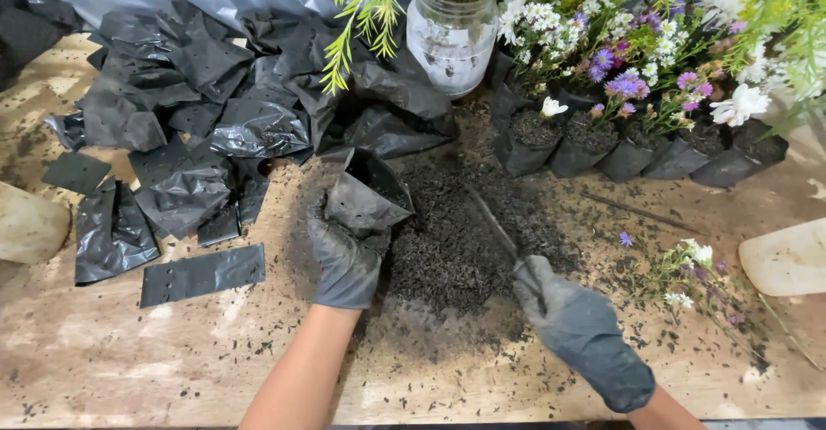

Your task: Filling small plastic nursery bags with soil using a hand trowel and compacting the soil.

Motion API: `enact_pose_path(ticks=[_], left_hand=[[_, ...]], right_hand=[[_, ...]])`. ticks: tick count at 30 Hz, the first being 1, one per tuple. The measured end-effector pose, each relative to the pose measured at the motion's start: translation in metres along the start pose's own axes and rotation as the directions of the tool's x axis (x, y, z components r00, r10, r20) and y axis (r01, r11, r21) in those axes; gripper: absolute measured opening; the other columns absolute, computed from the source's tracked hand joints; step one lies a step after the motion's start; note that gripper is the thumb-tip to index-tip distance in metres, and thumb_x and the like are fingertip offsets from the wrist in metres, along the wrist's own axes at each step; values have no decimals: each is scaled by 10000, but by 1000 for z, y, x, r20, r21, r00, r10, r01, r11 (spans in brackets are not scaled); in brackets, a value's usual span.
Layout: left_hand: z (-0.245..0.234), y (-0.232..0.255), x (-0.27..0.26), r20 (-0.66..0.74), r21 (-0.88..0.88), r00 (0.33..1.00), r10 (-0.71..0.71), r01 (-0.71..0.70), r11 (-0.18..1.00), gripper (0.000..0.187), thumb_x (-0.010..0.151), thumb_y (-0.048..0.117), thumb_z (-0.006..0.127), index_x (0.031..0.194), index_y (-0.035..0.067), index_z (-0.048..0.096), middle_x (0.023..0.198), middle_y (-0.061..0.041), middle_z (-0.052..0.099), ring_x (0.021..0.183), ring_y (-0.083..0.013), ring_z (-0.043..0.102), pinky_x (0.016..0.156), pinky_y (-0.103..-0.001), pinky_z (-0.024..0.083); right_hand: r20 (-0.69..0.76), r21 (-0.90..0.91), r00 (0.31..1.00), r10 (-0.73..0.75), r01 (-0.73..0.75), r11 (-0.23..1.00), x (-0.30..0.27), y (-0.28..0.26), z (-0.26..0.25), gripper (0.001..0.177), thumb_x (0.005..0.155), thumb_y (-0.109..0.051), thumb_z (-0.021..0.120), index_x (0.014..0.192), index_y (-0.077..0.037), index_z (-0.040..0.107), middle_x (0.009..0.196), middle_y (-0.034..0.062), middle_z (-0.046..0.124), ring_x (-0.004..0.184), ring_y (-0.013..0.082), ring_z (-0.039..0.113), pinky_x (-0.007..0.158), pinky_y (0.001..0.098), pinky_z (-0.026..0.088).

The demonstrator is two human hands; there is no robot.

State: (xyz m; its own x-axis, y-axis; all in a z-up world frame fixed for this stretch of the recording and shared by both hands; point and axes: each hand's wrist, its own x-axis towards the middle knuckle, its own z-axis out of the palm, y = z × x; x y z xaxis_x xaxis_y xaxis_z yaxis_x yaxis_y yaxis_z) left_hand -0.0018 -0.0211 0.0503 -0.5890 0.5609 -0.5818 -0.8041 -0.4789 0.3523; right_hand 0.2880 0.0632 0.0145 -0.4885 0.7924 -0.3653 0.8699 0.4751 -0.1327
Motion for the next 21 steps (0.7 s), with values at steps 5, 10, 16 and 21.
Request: enact_pose_path(ticks=[5,10,16,21], left_hand=[[7,4,-6,49,-16,997,62,-61,998,596,856,529,521,1348,213,639,1389,-57,658,1296,-287,600,1063,-468,502],[-7,8,14,111,-108,991,70,-58,992,555,880,488,553,1326,177,662,1337,-96,682,1229,-319,626,1019,-464,523],[3,11,0,-29,-5,997,73,-73,997,553,852,533,538,1315,257,663,1348,-26,687,1249,-265,620,979,-437,523],[13,12,-20,87,18,996,26,-28,999,543,811,489,631,1287,230,671,1284,-46,689,1162,-271,646,809,-448,577]], right_hand=[[28,65,998,-56,54,996,3,-32,12,619,993,-554,402,1543,-299,279,678,-65,552,503,92,519,433,235,532],[25,438,991,-134,110,892,-5,-57,18,601,941,-492,533,1518,-335,468,1090,-84,802,771,139,759,684,316,624],[82,475,995,-62,15,880,-10,-44,-16,651,955,-542,438,1550,-284,384,649,-33,616,470,117,527,406,268,486],[214,517,966,144,-237,822,-24,-18,-62,479,996,-475,468,1426,-295,577,778,38,651,537,144,463,527,290,462]])
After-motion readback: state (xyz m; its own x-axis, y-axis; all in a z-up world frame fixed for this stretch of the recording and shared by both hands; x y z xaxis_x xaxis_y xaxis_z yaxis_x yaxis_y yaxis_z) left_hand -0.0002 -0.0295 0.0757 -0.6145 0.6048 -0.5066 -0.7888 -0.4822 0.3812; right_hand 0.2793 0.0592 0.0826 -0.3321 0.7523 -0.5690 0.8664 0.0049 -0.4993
